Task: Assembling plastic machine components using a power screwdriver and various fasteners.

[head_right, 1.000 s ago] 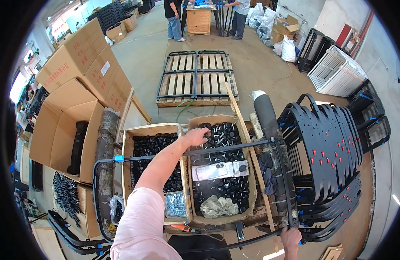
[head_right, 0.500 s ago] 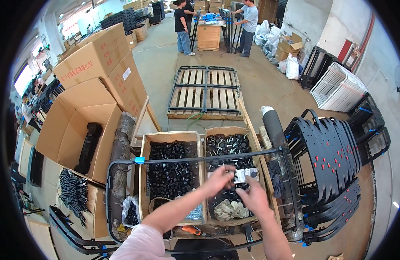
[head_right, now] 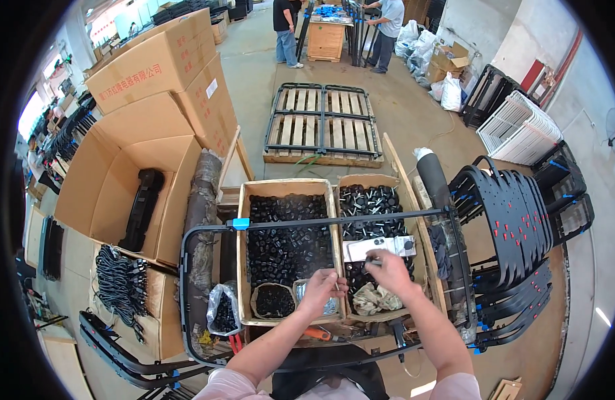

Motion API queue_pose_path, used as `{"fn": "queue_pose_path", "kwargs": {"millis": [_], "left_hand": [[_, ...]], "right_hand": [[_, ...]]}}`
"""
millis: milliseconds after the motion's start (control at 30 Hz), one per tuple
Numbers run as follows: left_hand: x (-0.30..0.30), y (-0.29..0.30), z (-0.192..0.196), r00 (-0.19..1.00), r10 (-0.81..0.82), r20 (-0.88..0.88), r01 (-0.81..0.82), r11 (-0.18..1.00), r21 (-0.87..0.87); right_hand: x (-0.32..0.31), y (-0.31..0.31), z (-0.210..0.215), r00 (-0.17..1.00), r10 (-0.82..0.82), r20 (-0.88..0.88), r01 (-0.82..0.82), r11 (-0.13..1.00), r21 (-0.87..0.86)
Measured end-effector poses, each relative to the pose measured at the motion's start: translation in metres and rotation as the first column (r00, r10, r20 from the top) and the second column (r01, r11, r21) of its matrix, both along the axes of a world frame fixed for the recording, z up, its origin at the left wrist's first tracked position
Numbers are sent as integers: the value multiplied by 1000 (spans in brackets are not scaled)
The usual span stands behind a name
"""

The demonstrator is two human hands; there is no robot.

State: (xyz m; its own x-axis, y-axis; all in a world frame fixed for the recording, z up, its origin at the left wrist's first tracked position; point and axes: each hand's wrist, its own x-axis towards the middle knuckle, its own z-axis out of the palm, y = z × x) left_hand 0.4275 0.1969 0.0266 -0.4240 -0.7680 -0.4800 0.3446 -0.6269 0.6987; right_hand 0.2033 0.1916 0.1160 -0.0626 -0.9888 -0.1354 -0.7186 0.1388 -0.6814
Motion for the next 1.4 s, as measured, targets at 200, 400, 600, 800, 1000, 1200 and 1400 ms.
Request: {"fn": "queue_pose_path", "kwargs": {"millis": [200,400,600,800,1000,1200,1400], "left_hand": [[45,40,12,986,-123,115,134,986,-96],[80,91,14,958,-147,248,203,954,-219],[77,142,32,989,16,149,4,992,-130],[71,176,33,985,76,156,-60,993,-106],[65,198,34,956,113,269,-84,990,-117],[59,215,29,952,111,286,-70,986,-151],[48,225,44,856,91,509,92,942,-324]], "right_hand": [[-7,-83,-15,999,46,-14,-48,988,-144],[-2,-143,-33,981,-23,193,28,999,-22],[-6,-171,-43,976,192,103,-183,979,-86],[1,-170,-40,923,367,-119,-379,920,-97],[9,-163,-28,847,420,-325,-484,863,-145],[22,-168,-15,769,364,-525,-465,883,-68],[26,-166,-28,741,349,-574,-457,888,-50]]}}
